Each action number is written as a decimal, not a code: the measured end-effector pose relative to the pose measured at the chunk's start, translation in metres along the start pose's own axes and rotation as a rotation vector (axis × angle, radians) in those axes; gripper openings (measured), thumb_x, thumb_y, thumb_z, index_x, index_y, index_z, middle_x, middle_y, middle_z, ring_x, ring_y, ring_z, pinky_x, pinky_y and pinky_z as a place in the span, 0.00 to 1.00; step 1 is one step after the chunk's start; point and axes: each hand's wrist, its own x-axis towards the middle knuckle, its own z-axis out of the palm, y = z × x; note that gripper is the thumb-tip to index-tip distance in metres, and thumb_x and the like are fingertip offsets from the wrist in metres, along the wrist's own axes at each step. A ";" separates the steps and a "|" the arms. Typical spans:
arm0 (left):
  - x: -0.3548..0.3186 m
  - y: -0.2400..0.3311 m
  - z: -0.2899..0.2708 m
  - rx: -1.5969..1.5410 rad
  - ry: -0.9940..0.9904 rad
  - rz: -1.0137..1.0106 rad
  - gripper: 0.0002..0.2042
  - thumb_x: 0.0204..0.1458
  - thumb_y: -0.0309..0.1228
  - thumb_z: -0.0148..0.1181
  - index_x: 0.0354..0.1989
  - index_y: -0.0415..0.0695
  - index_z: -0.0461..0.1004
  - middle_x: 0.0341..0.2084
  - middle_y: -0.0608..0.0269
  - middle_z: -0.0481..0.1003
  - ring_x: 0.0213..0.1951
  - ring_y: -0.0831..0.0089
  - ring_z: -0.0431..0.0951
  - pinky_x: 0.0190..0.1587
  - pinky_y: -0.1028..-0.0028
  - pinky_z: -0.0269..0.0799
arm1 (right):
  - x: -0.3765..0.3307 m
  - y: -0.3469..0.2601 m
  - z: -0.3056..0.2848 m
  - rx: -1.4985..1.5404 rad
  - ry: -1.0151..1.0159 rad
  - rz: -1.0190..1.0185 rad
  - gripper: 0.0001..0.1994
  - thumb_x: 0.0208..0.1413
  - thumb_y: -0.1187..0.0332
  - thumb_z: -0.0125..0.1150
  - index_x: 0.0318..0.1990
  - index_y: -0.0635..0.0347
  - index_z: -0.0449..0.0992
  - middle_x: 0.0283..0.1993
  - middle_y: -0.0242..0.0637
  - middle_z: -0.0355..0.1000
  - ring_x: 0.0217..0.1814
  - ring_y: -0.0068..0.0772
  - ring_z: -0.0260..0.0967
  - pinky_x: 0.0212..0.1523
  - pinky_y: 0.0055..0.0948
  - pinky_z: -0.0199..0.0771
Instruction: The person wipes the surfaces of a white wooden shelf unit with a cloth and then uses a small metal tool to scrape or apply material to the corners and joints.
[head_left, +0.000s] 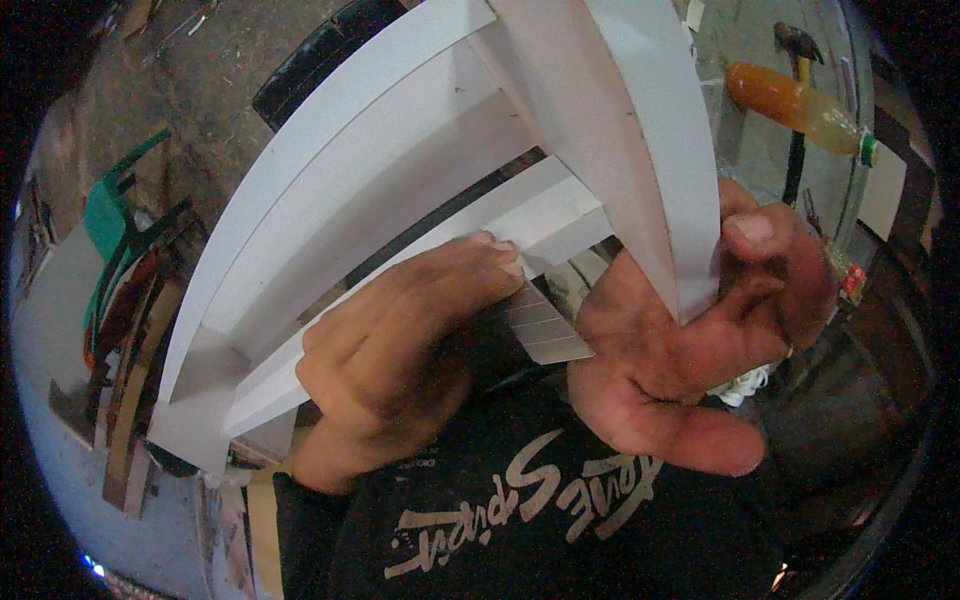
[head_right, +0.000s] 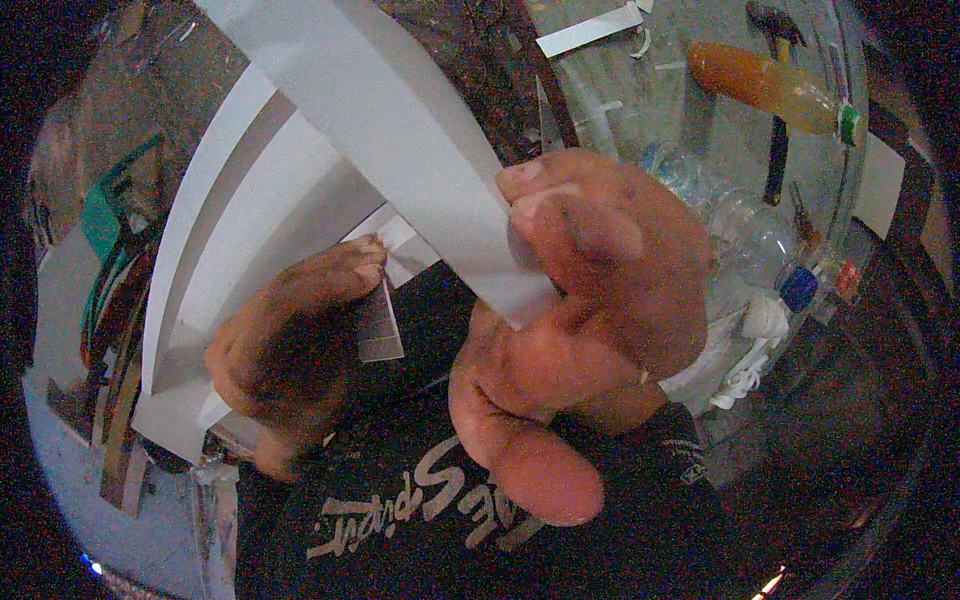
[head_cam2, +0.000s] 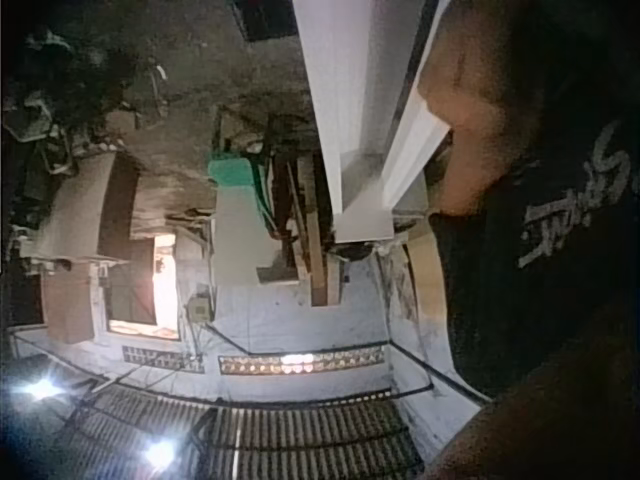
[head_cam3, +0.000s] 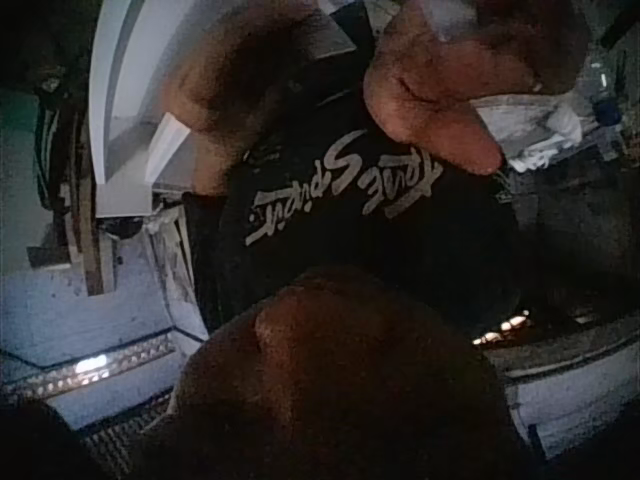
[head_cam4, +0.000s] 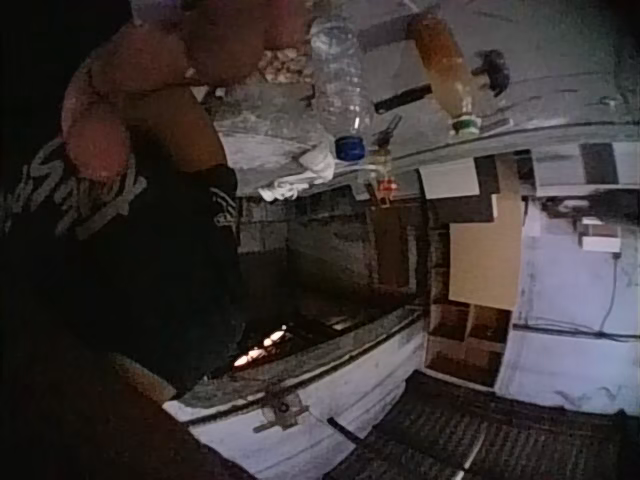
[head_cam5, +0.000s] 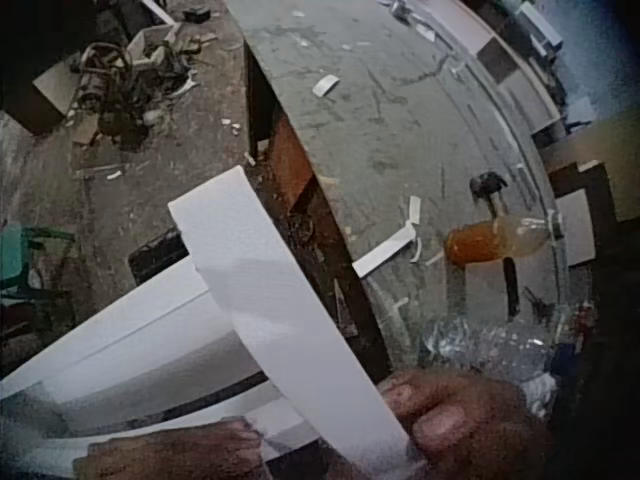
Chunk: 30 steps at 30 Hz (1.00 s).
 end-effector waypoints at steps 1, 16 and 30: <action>0.000 0.000 0.001 -0.016 0.010 -0.004 0.16 0.39 0.09 0.63 0.39 0.34 0.80 0.36 0.48 0.82 0.43 0.57 0.84 0.48 0.67 0.80 | 0.001 0.002 -0.002 0.017 -0.039 -0.023 0.49 0.60 0.29 0.37 0.61 0.79 0.50 0.56 0.57 0.57 0.45 0.50 0.65 0.48 0.44 0.69; 0.010 0.005 0.023 -0.125 0.075 -0.058 0.13 0.42 0.12 0.64 0.38 0.35 0.80 0.34 0.49 0.82 0.40 0.58 0.85 0.46 0.68 0.80 | -0.003 -0.001 0.003 0.006 0.041 -0.005 0.47 0.59 0.28 0.37 0.58 0.75 0.54 0.50 0.59 0.63 0.41 0.52 0.69 0.41 0.43 0.73; -0.004 0.014 0.004 0.002 0.104 -0.115 0.12 0.41 0.09 0.64 0.35 0.36 0.79 0.32 0.50 0.82 0.38 0.60 0.85 0.43 0.69 0.81 | -0.005 0.004 0.016 0.040 0.288 -0.009 0.50 0.57 0.25 0.27 0.48 0.79 0.60 0.41 0.59 0.67 0.30 0.50 0.68 0.32 0.42 0.76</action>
